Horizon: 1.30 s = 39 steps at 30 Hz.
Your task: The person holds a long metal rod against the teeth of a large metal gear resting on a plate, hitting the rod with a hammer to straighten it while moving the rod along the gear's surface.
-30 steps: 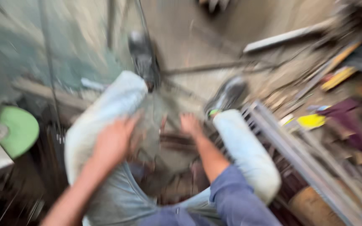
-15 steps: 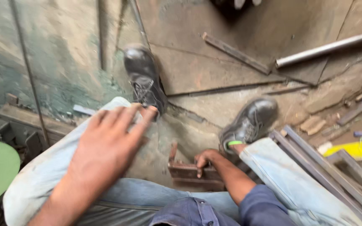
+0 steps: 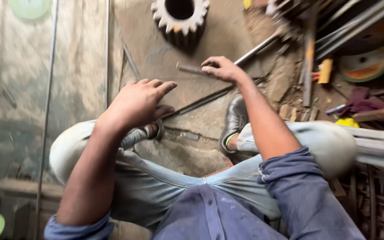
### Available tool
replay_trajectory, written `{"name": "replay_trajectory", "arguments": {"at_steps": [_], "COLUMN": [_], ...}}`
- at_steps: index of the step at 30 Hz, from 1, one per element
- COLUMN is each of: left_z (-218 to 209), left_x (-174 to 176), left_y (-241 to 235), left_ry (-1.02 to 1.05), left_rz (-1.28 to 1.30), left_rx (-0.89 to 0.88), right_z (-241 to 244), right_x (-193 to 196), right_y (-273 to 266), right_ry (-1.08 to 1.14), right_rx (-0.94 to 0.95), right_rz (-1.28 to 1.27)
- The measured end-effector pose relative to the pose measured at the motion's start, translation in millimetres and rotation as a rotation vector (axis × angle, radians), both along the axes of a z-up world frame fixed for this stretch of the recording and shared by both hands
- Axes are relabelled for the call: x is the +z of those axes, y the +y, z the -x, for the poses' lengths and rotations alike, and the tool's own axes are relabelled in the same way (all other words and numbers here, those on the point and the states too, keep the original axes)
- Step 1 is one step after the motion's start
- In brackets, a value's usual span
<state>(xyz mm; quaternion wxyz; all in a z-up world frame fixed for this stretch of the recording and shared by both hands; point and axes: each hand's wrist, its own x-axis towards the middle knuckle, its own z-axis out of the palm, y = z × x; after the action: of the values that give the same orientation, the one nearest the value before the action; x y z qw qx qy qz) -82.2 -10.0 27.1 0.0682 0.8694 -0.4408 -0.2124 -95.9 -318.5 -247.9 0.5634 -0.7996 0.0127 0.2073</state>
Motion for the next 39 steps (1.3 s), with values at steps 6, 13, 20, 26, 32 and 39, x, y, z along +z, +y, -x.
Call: {"name": "replay_trajectory", "arguments": {"at_steps": [6, 13, 20, 26, 32, 39], "left_z": [10, 18, 1, -10, -42, -46], "left_x": [3, 28, 41, 43, 14, -15], "left_y": [-9, 4, 20, 9, -20, -34], "left_ry": [0.165, 0.18, 0.035, 0.069, -0.006, 0.072], "left_rz": [0.371, 0.529, 0.423, 0.298, 0.185, 0.091], "left_rx": [0.127, 0.187, 0.239, 0.336, 0.216, 0.008], "right_z": [54, 73, 85, 52, 35, 19], "right_x": [42, 16, -34, -49, -88, -119], "right_y": [22, 57, 37, -1, -18, -63], "right_ry": [0.051, 0.004, 0.191, 0.016, 0.178, 0.173], "right_rx": [-0.143, -0.051, -0.131, -0.288, -0.434, -0.507], "right_rz": [-0.028, 0.051, 0.074, 0.129, 0.157, 0.478]}}
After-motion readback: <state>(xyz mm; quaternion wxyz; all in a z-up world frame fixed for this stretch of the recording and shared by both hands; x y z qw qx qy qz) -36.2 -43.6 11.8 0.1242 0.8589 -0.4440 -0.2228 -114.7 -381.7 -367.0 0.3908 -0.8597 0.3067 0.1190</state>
